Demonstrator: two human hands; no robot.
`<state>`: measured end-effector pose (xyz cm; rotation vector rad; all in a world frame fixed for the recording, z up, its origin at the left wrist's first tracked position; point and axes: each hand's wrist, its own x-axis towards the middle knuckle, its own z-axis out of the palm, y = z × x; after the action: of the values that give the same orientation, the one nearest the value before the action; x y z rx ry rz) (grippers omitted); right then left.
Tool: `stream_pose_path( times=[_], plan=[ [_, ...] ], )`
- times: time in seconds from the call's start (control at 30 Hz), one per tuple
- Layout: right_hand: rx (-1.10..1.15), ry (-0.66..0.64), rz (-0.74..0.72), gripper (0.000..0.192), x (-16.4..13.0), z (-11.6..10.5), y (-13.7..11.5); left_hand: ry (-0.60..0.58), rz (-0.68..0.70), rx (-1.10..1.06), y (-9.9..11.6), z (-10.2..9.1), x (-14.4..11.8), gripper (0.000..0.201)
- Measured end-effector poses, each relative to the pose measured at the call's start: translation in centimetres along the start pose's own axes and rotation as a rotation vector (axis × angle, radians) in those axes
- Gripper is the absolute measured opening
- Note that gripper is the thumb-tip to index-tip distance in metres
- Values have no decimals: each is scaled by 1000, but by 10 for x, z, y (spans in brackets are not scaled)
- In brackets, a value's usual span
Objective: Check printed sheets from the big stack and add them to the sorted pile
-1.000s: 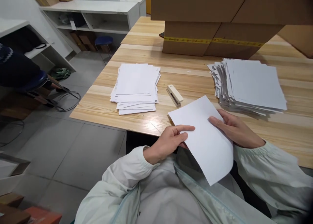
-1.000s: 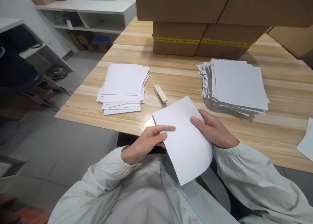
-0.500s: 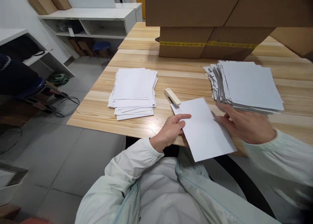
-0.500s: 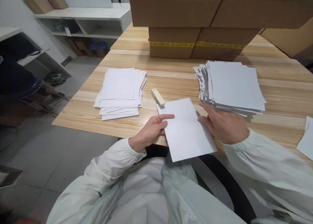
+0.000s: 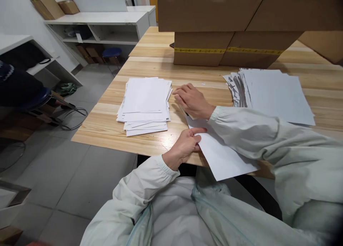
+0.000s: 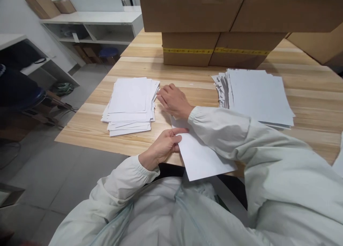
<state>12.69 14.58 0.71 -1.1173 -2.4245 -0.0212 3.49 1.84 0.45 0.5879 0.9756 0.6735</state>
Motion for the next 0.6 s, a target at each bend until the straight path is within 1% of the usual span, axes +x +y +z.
stream_pose_path(
  times=[0.03,0.1,0.23,0.43,0.5,0.53,0.6],
  plan=[
    [20,-17,8,44,1,11,1,-4,0,-3,0,0,0,32],
    [34,-43,36,45,-2,22,1,-19,1,-10,1,-1,1,28],
    [-16,-60,49,46,-6,21,-3,-22,0,-51,1,-2,1,21],
    [1,-22,127,43,6,20,4,23,40,-98,3,-1,5,26],
    [26,-22,149,43,10,11,5,16,51,-85,3,-2,2,28],
    [46,-23,164,44,10,2,4,2,58,-67,1,-4,-1,29],
    [103,-4,194,46,3,-25,1,-39,87,-7,-4,-9,-12,33]
  ],
)
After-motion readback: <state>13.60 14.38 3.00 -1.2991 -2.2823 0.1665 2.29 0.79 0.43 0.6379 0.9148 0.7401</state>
